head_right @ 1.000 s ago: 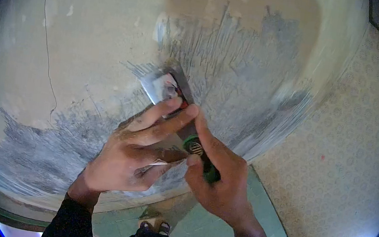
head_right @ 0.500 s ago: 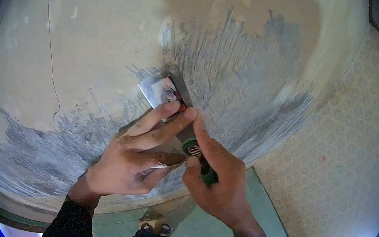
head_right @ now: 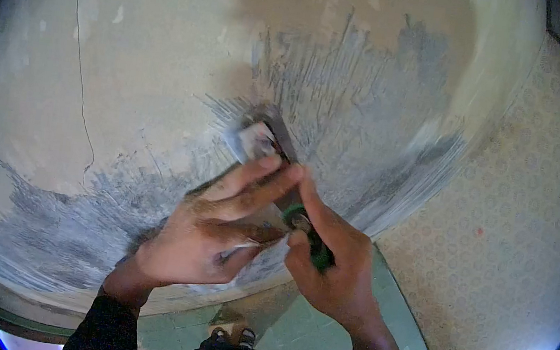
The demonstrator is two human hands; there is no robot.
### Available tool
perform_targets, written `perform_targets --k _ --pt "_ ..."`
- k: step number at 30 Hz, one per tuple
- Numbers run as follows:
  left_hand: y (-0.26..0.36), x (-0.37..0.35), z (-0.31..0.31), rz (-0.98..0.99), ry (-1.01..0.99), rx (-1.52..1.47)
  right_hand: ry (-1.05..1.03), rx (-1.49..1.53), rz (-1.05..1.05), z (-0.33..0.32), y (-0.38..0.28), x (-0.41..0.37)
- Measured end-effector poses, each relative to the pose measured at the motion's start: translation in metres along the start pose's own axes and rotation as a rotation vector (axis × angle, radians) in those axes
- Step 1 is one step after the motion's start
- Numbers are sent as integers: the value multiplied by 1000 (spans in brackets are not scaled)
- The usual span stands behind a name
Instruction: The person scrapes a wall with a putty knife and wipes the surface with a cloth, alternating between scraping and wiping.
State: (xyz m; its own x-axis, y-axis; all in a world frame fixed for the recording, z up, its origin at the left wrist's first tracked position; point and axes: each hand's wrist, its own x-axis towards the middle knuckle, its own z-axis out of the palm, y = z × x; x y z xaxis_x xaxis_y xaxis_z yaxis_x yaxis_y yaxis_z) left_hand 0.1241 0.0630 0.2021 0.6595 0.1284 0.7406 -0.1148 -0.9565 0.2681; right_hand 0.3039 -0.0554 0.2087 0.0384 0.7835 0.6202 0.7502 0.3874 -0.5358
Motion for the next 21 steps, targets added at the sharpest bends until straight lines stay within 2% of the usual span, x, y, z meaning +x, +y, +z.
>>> perform_targets --k 2,4,7,9,13,15,19,21 --pt "2 2 -2 -16 51 22 24 5 -56 5 2 3" --pt "4 1 -5 4 20 29 50 29 -107 5 5 2" --pt "-1 1 2 1 -59 -26 -5 -3 -17 -2 6 -5" --pt "0 -2 -2 12 -26 0 -15 97 66 1 -1 -1" --pt "6 0 -8 -18 6 44 -7 97 19 1 -7 0" --pt "1 0 -2 9 -68 -39 -32 92 132 -4 -2 -7" --pt "9 -5 -15 -8 48 53 -24 61 8 2 -10 5" --pt "7 -7 -15 -3 15 96 -4 81 -25 5 -12 2"
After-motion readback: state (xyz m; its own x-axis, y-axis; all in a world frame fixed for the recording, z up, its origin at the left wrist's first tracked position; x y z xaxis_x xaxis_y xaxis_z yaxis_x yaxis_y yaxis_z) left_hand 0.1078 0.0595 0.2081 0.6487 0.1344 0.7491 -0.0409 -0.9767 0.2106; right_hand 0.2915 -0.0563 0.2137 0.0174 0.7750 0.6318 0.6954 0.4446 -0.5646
